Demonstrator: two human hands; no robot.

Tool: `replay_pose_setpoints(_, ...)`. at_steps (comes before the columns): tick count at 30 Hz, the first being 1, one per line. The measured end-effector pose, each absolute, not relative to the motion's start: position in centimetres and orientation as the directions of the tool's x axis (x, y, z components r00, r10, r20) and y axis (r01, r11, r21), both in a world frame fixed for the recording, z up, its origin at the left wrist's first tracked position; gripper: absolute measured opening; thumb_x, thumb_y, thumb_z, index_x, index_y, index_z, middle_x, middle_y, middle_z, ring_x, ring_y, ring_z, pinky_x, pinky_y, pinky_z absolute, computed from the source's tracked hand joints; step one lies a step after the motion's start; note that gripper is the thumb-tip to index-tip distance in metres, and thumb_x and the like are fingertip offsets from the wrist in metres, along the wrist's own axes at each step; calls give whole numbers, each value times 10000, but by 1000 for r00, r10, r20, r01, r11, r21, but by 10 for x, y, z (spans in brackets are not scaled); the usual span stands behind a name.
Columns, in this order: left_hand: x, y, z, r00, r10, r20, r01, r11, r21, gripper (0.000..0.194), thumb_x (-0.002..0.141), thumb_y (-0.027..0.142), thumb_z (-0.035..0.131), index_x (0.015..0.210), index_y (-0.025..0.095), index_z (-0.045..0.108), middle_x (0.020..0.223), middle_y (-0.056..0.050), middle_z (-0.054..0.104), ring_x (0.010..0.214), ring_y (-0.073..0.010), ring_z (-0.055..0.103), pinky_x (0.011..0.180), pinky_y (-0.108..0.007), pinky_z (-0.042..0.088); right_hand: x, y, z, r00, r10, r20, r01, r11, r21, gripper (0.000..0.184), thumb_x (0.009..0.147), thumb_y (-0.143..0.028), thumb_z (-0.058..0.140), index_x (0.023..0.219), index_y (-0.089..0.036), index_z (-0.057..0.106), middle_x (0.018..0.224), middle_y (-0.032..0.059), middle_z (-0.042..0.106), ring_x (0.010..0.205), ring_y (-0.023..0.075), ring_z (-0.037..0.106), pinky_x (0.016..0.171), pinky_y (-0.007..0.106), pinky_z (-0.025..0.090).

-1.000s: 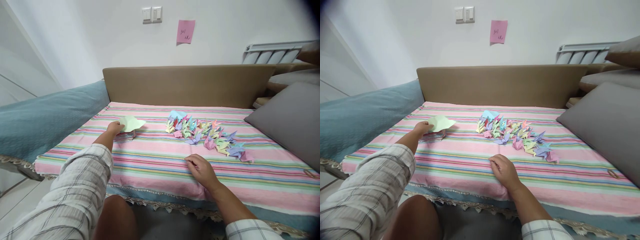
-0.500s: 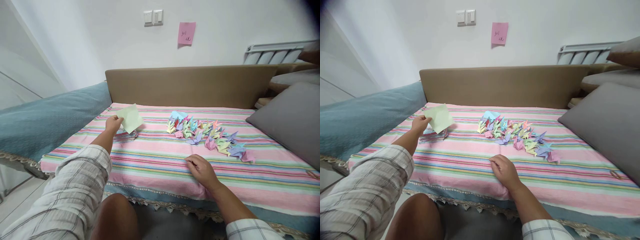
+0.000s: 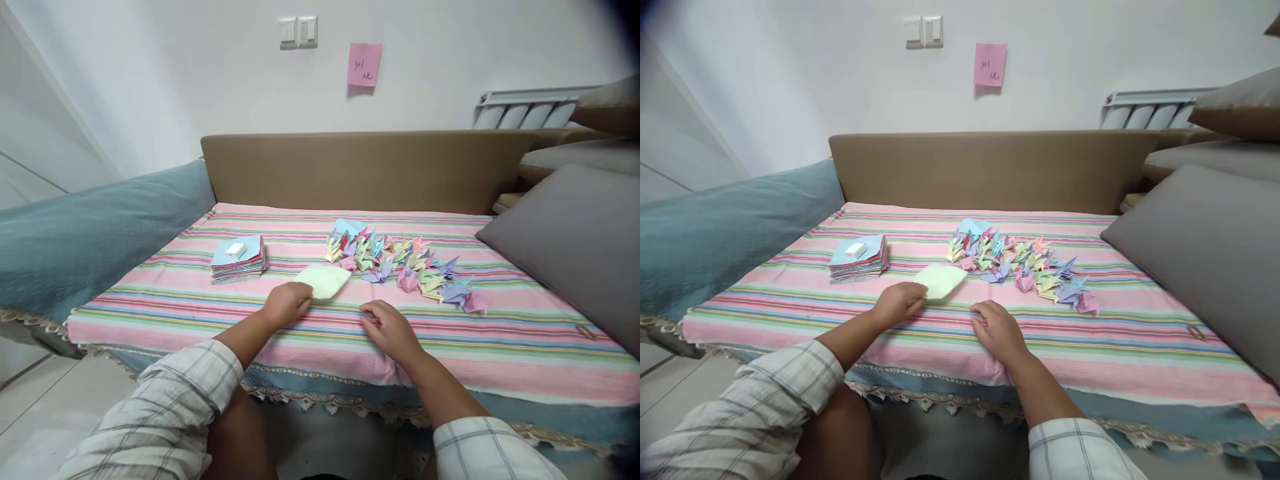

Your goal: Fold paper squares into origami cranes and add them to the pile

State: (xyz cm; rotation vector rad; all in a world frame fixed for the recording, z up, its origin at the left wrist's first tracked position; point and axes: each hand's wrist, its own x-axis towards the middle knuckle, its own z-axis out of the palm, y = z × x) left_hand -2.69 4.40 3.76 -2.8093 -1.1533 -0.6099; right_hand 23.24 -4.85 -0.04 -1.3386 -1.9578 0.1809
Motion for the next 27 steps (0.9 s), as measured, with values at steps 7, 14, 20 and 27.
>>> replay_pose_setpoints(7, 4, -2, 31, 801, 568, 187, 561, -823, 94, 183, 868, 296, 447, 835, 210, 606, 895, -43, 666, 906, -177, 608, 781, -264, 456, 236, -47, -11, -174, 875, 451, 811, 387, -438, 410, 729, -225, 598, 1131, -182, 532, 1189, 121, 511, 1149, 269, 444, 987, 423, 383)
replay_pose_setpoints(14, 1, -19, 31, 864, 476, 165, 449, -876, 178, 170, 858, 265, 460, 834, 214, 621, 920, -36, 671, 900, -167, 618, 802, -258, 460, 237, -50, -11, -292, 885, 363, 821, 426, -380, 453, 716, -163, 561, 1162, -233, 601, 1331, 108, 449, 1227, 286, 385, 996, 463, 360)
replay_pose_setpoints(20, -4, -24, 25, 793, 584, 172, 570, -812, 126, 430, 721, 257, 607, 1148, 216, 576, 1308, -108, 511, 1174, -272, 483, 992, -400, 389, 240, -50, -14, -318, 901, 295, 807, 421, -414, 442, 716, -123, 528, 1137, -206, 638, 1304, 117, 480, 1198, 271, 420, 1015, 429, 359)
replay_pose_setpoints(27, -5, -22, 21, 576, 813, 80, 797, -581, 164, 549, 638, 347, 690, 1172, 261, 595, 1451, -118, 328, 1301, -365, 326, 1027, -514, 329, 246, -50, -14, -298, 912, 282, 792, 401, -460, 375, 717, -160, 562, 1074, -211, 665, 1276, 114, 503, 1177, 269, 449, 1002, 430, 370)
